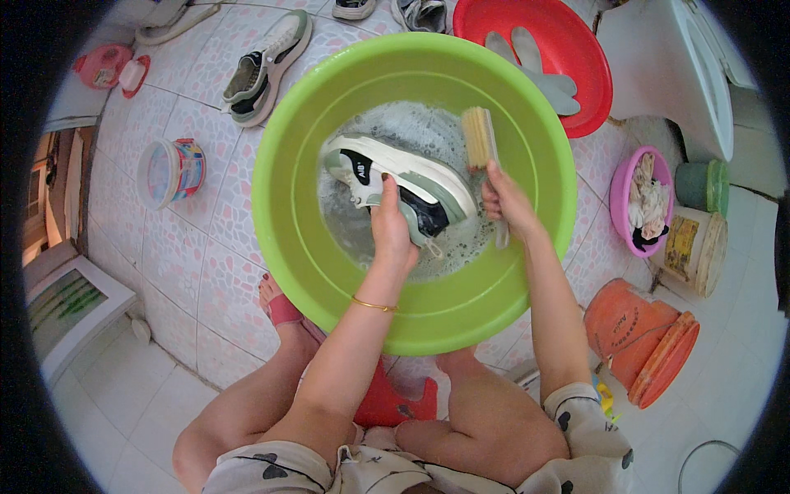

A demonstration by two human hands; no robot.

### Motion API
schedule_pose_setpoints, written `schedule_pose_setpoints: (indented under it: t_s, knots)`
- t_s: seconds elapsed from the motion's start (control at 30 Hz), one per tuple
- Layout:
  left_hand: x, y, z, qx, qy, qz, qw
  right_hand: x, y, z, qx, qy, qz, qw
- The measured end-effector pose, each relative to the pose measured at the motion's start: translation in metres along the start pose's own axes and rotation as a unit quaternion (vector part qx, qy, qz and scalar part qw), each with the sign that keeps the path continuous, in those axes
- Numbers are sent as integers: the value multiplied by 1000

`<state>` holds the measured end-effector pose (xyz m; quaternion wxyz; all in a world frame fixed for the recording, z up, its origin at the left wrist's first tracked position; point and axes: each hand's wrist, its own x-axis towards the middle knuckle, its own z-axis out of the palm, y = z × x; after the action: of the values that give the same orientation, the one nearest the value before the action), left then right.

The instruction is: The person scrubs shoe soles and then washes a sneaker in a basin of soapy water using a small brush.

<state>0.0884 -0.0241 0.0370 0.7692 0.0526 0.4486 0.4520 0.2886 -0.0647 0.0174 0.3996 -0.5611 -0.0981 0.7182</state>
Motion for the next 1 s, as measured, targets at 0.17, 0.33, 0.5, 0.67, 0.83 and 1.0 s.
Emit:
schedule_pose_setpoints:
  t_s: [0.17, 0.33, 0.5, 0.67, 0.83, 1.0]
  knots:
    - [2, 1, 3, 13, 1, 67, 998, 56, 57, -5, -573, 294, -178, 744]
    - [-1, 7, -15, 11, 57, 70, 996, 31, 64, 60, -697, 134, -124, 693]
    - [5, -17, -21, 54, 40, 2, 998, 63, 67, 3, -710, 352, -234, 563]
    - [9, -11, -25, -170, 42, -57, 983, 72, 80, 3, -737, 53, -124, 662]
    - [21, -15, -52, -198, 9, -31, 980, 57, 42, 4, -749, 161, -105, 634]
    - [34, -3, -42, -26, -39, -29, 998, 19, 37, 57, -423, 200, -256, 845]
